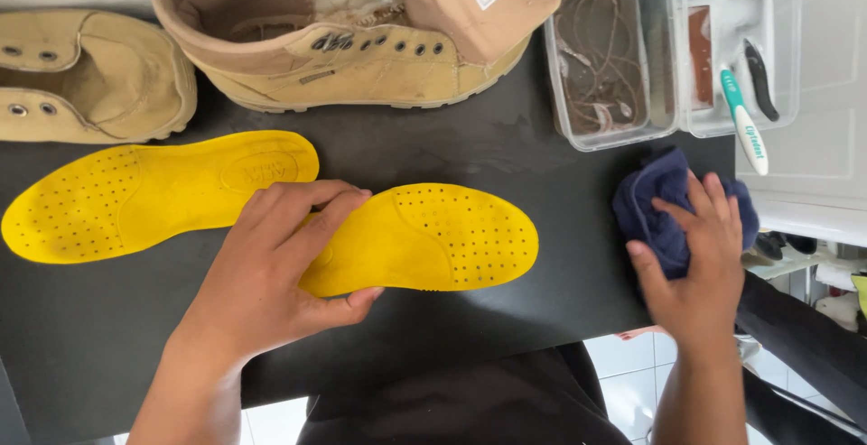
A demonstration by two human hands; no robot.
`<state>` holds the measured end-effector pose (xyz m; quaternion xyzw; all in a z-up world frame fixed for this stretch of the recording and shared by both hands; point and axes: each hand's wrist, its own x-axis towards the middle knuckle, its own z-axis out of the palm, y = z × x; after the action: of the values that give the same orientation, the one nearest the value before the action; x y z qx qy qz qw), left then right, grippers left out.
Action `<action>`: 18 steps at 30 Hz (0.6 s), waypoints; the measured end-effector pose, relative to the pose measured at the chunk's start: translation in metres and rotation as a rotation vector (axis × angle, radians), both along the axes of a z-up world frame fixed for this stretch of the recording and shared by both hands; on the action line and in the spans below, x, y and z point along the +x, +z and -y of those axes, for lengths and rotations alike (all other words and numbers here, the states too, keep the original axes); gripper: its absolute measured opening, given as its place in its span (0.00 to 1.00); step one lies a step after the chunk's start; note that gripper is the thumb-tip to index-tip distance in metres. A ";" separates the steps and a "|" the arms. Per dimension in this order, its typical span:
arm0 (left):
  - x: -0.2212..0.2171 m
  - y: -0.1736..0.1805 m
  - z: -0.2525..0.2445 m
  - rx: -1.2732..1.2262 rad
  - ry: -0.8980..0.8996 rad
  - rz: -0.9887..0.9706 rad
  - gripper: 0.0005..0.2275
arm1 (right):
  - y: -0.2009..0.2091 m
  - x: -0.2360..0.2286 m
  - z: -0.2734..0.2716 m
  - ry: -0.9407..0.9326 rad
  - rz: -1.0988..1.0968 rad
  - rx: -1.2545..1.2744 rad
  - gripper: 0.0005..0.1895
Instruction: Cleaning yellow shoe insoles using a toothbrush, soap, and a cloth at a workspace.
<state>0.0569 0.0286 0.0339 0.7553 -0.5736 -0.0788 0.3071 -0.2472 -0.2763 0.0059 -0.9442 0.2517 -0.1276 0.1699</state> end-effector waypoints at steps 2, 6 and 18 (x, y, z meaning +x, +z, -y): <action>-0.002 -0.001 0.000 0.037 0.015 -0.011 0.32 | 0.001 0.003 -0.023 -0.036 -0.030 -0.025 0.26; -0.009 0.002 0.003 -0.001 -0.085 0.028 0.31 | 0.014 0.004 -0.047 -0.139 -0.196 0.082 0.41; -0.026 -0.011 0.010 0.119 -0.118 0.232 0.33 | 0.008 0.008 0.004 -0.366 -0.143 -0.071 0.32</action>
<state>0.0311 0.0186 0.0224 0.7412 -0.6429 -0.0428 0.1883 -0.2388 -0.2807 0.0135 -0.8947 0.4260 -0.0978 0.0919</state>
